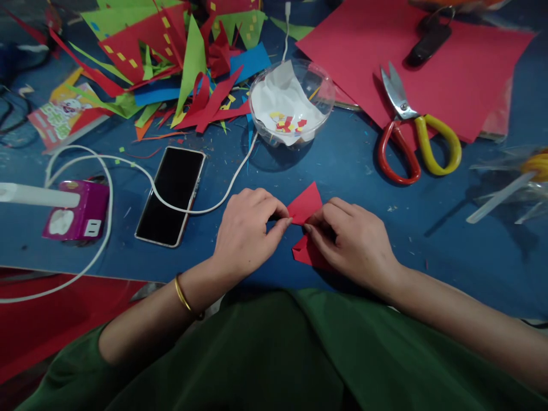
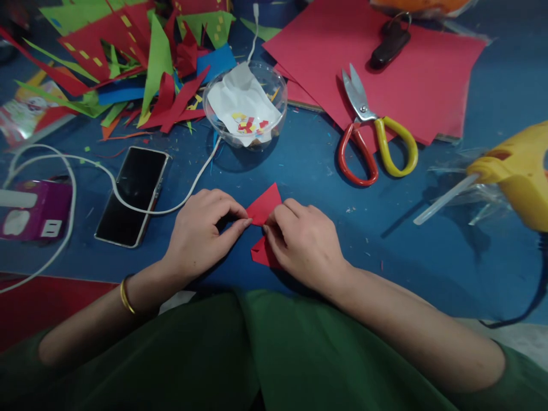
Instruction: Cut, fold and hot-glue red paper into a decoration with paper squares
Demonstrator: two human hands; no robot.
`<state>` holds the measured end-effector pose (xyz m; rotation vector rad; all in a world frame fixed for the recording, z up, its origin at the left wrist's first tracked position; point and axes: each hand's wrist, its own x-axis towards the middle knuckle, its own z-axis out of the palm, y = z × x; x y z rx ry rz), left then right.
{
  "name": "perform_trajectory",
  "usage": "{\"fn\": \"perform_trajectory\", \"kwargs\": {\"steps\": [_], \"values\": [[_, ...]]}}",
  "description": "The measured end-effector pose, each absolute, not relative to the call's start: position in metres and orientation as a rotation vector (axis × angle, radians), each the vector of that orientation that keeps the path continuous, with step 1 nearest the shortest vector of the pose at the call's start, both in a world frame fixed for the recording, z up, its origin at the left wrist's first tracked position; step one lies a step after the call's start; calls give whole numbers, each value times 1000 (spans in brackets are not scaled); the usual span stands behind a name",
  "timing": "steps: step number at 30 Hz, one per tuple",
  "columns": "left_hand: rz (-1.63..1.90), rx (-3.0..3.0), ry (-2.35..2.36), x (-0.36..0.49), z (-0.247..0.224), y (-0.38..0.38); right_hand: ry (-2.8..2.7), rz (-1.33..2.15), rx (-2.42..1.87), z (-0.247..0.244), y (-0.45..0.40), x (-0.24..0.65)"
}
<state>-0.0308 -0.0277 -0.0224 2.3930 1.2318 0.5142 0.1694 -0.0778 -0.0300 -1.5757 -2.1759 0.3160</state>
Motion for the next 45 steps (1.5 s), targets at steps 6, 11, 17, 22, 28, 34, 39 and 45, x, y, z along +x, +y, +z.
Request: {"fn": "perform_trajectory", "kwargs": {"steps": [6, 11, 17, 22, 28, 34, 39, 45], "values": [[520, 2410, 1284, -29, -22, -29, -2185, 309, -1596, -31, -78, 169], [652, 2588, 1237, -33, -18, -39, -2174, 318, -1604, -32, -78, 170], [649, 2982, 861, -35, -16, -57, -2161, 340, -1591, -34, -78, 170], [490, 3034, 902, -36, -19, -60, -2138, 412, -1555, -31, -77, 172], [475, 2990, 897, -38, -18, -61, -1960, 464, -1522, -16, -86, 188], [403, 2943, 893, -37, -16, -63, -2339, 43, -1340, -23, -109, 196], [344, 3049, 850, -37, -20, -61, -2490, -122, -1199, -29, -114, 194], [357, 3023, 831, -40, -21, -60, -2563, -131, -1179, -30, -113, 192]]}}
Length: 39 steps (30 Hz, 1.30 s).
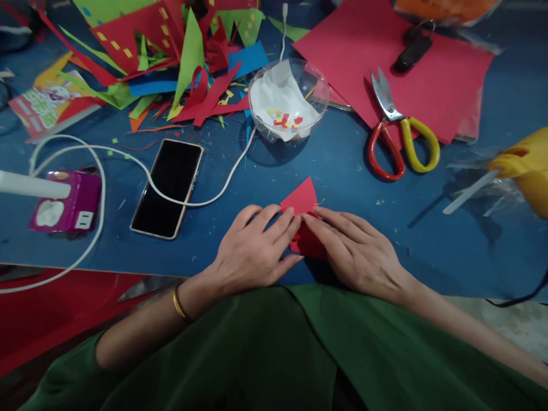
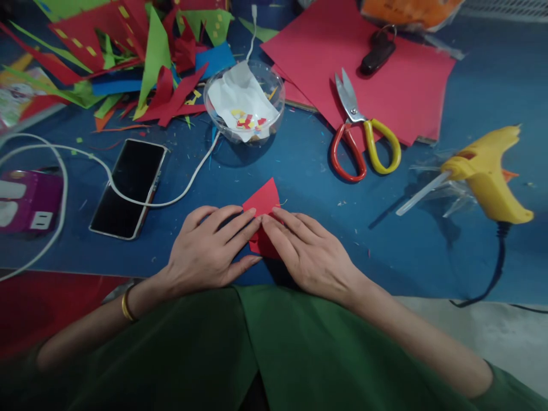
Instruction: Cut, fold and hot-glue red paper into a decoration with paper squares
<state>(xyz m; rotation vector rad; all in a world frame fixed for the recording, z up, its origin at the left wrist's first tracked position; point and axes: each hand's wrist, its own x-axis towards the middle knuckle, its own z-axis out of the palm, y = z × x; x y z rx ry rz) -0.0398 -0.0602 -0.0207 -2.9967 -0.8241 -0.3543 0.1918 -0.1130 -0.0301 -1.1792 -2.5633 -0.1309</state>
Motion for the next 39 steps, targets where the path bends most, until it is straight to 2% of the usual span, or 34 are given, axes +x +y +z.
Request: {"fn": "perform_trajectory", "kwargs": {"steps": [8, 16, 28, 34, 39], "values": [[-402, -3006, -920, -42, -18, -67, -2664, -184, -1094, -27, -111, 186], [-495, -3057, -1087, -45, -21, -62, -2542, -194, -1142, -34, -108, 186], [-441, -2946, -1000, -48, -23, -65, -2508, -167, -1126, -38, -107, 187], [-528, -2918, -932, -47, -28, -65, -2467, -229, -1126, -42, -107, 185], [-566, -2995, -1092, -45, -29, -65, -2442, -185, -1106, -42, -107, 185]]}}
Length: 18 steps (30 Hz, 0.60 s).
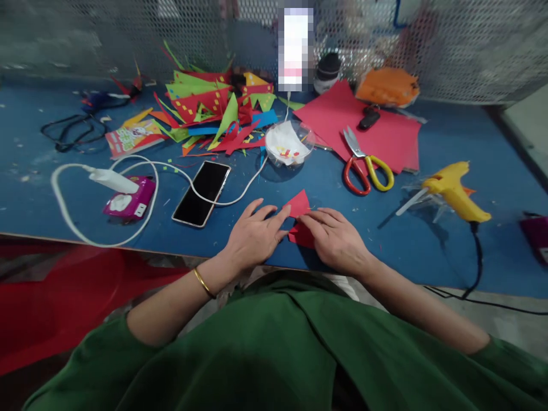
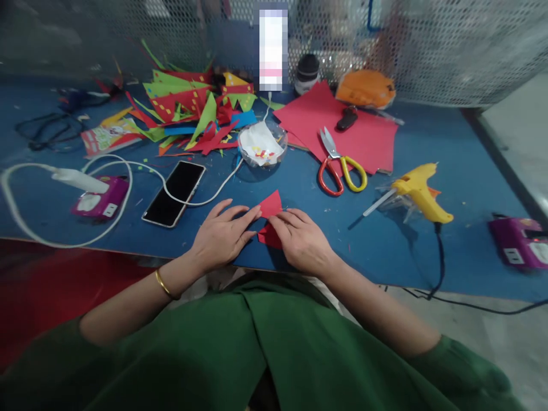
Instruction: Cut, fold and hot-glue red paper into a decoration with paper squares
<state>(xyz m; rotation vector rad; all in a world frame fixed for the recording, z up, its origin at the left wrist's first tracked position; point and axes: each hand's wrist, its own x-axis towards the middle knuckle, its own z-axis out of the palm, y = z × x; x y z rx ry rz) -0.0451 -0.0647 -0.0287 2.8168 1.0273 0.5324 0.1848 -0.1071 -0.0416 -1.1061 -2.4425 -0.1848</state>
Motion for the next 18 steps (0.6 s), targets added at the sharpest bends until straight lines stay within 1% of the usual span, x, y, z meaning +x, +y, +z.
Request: {"fn": "perform_trajectory", "kwargs": {"steps": [3, 7, 11, 14, 18], "values": [[633, 2496, 1262, -37, -25, -56, -2453, -134, -1161, -40, -106, 186], [554, 2375, 1421, -23, -21, -41, -2409, -3, -1228, -40, -105, 187], [522, 2282, 1450, -15, -21, -33, -2233, 248, -1237, -41, -103, 189], [532, 2260, 1435, -14, -23, -31, -2110, 290, -1309, -42, -101, 190], [562, 2241, 1420, -15, -24, -30, -1846, 344, -1522, -44, -94, 190]]}}
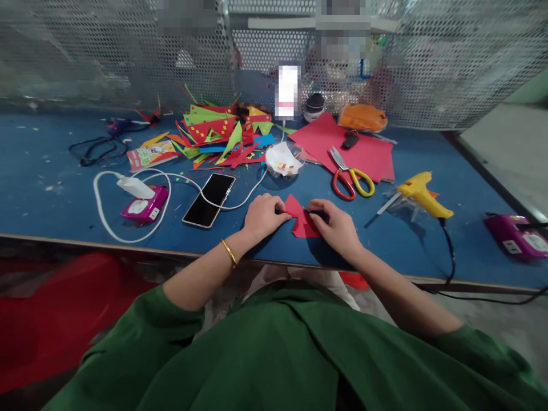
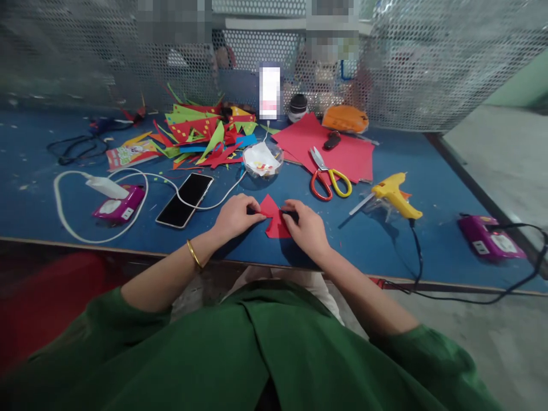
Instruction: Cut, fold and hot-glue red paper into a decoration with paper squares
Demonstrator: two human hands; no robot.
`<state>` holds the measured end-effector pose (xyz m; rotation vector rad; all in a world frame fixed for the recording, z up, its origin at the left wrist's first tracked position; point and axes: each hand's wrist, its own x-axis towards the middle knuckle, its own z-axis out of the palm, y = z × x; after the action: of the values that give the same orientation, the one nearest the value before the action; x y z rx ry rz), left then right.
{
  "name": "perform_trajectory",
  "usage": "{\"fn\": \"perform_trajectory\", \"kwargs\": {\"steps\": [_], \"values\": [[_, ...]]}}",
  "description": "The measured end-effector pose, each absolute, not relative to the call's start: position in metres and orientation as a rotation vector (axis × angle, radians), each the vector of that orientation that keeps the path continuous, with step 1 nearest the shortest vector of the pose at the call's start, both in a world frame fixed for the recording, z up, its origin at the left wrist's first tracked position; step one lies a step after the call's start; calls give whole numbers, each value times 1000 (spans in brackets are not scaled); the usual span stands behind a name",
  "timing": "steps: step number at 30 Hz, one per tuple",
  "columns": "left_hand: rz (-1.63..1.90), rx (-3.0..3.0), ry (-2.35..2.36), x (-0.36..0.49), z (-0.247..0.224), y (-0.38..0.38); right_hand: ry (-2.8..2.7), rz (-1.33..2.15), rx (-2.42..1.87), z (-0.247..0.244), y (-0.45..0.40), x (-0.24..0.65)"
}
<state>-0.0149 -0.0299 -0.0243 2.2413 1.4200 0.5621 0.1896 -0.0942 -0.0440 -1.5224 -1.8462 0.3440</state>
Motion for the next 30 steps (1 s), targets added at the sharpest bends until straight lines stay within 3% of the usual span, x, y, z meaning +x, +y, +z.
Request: {"fn": "perform_trajectory", "kwargs": {"steps": [12, 23, 30], "values": [[555, 2270, 1426, -10, -27, -31, -1549, 588, -1789, -42, -63, 169], [1098, 1895, 1334, -7, -6, -23, -1342, 848, -1564, -14, -32, 188], [1138, 1745, 1209, 16, 5, -4, -1331, 1073, -1467, 12, -7, 197]]}}
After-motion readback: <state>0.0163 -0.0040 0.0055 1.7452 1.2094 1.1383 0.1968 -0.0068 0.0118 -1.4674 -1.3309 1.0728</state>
